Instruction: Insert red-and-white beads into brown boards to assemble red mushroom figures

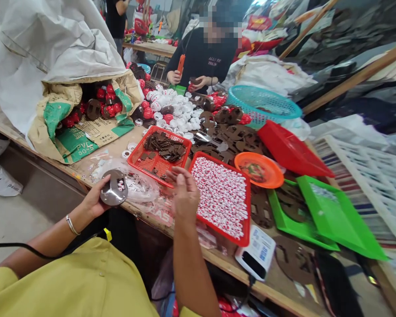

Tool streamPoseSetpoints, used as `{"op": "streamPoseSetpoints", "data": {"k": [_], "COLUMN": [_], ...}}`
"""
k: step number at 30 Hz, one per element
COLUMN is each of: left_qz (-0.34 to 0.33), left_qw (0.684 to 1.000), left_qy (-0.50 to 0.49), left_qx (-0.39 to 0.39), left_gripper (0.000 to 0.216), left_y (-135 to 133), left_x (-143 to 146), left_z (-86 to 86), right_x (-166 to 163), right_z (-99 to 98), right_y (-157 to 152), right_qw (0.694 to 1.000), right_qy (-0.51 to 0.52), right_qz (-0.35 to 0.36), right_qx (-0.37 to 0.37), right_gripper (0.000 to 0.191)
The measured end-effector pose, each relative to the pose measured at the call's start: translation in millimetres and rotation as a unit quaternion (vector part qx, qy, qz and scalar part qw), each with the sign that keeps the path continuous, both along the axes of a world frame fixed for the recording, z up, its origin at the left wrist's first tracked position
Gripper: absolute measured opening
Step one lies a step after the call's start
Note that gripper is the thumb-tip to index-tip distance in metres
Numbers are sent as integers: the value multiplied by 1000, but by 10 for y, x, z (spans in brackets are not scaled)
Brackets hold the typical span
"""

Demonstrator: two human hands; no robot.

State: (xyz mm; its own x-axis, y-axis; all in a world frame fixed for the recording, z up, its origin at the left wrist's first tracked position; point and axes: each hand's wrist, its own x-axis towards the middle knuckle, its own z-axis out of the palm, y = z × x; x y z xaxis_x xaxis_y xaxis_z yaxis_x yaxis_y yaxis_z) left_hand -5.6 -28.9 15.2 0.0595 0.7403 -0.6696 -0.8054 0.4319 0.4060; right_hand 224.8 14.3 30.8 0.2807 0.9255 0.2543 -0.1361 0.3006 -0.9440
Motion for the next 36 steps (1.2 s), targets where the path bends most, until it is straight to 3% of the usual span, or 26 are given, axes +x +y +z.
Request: {"op": "streamPoseSetpoints", "data": {"k": [2, 4, 7, 9, 12, 15, 18, 21, 23, 25, 27, 30, 32, 36], "left_qz": [8, 12, 14, -15, -81, -90, -73, -63, -63, -68, -74, -76, -74, -59], "left_qw": [1000, 999, 998, 996, 986, 979, 981, 986, 990, 993, 995, 997, 997, 998], "left_qy": [17, 30, 54, 79, 118, 145, 147, 123, 101, 76, 48, 8, -12, -17], "left_qx": [-1, 5, 14, 33, 82, 108, 106, 94, 79, 60, 45, 34, 27, 3], "left_gripper": [27, 25, 23, 27, 41, 48, 48, 45, 40, 34, 27, 17, 14, 19], "left_y": [-25, -52, -86, -103, -115, -102, -84, -84, -92, -102, -111, -119, -120, -115], "left_x": [-75, -117, -103, -57, -1, -17, -82, -110, -85, -32, 23, 67, 58, -9], "left_z": [37, 30, -50, -110, -153, -143, -134, -153, -174, -185, -177, -136, -103, -67], "right_x": [542, 1041, 1479, 1535, 1448, 1414, 1434, 1224, 863, 380, -96, -553, -632, -478], "right_z": [-19, -74, -209, -329, -497, -558, -491, -330, -207, -117, -86, -119, -137, -105], "right_y": [84, 123, 132, 152, 205, 239, 225, 108, -44, -208, -323, -369, -352, -324], "right_qw": [985, 930, 797, 743, 720, 700, 710, 789, 860, 904, 908, 898, 895, 900], "right_qy": [-141, -320, -557, -618, -643, -665, -666, -590, -502, -426, -401, -402, -404, -404], "right_qz": [-101, -155, -111, -57, -22, -17, -73, -135, -84, 8, 101, 152, 158, 124], "right_qx": [-25, -90, -208, -250, -261, -259, -216, -107, -37, 17, 58, 90, 102, 109], "right_gripper": [28, 32, 31, 26, 25, 23, 24, 27, 26, 22, 18, 16, 19, 21]}}
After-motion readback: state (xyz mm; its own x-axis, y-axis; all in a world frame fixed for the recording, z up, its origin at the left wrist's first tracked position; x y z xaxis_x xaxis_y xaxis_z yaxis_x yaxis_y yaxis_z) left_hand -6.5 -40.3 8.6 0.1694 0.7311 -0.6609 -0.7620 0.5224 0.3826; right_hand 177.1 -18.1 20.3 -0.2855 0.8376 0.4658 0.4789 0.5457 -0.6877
